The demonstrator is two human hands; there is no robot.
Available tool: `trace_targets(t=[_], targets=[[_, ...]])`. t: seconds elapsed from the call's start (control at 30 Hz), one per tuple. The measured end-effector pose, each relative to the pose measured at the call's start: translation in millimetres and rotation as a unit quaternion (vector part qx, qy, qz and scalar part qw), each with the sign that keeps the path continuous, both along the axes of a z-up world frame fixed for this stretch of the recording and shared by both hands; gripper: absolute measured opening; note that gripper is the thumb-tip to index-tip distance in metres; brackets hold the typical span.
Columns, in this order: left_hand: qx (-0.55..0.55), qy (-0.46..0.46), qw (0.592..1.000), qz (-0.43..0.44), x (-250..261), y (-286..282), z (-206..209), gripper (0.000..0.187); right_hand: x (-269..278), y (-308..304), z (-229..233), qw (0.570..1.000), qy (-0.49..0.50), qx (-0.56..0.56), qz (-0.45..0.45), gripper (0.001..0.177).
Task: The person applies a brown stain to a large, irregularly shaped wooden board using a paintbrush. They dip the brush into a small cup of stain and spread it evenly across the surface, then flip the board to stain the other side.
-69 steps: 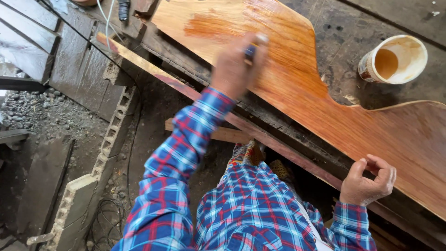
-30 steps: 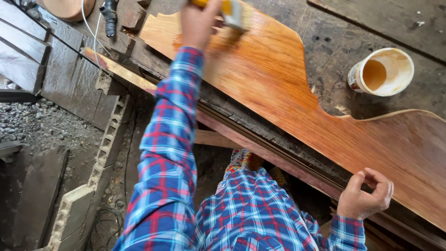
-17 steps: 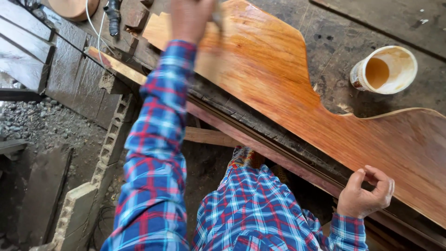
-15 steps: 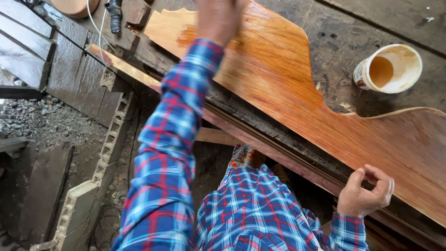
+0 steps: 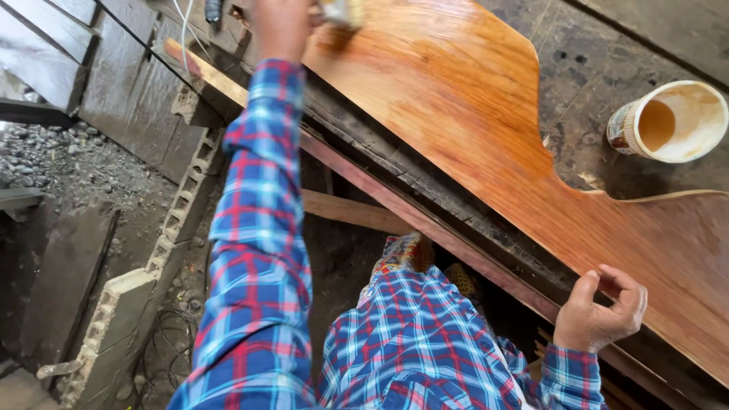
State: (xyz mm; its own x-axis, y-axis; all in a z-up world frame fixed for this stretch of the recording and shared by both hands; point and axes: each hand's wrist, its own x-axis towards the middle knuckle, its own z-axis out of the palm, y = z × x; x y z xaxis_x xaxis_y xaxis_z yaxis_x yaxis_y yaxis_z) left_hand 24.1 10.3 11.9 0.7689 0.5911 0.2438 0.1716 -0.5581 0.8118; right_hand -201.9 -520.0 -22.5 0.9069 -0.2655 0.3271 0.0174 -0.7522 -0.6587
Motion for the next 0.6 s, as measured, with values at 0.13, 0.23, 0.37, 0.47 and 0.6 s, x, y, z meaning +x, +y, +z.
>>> trace_targets(t=[0.13,0.23,0.37,0.47,0.6], targets=[[-0.030,0.046,0.996,0.064,-30,30,3,0.011,3,2,-3,1.000,0.000,0.005,0.008,0.013],[0.013,0.070,0.995,0.068,-46,-5,17,0.015,4,1,-4,1.000,-0.018,0.007,0.017,0.012],[0.085,0.003,0.983,-0.164,-61,-106,43,0.012,4,2,-1,1.000,-0.017,0.006,0.022,0.012],[0.103,-0.011,0.961,-0.255,-77,-181,35,0.009,1,0,-2,1.000,-0.016,0.004,0.021,0.012],[0.038,0.010,0.918,-0.396,-101,-242,15,0.020,-1,1,1,1.000,-0.016,0.002,0.023,0.013]])
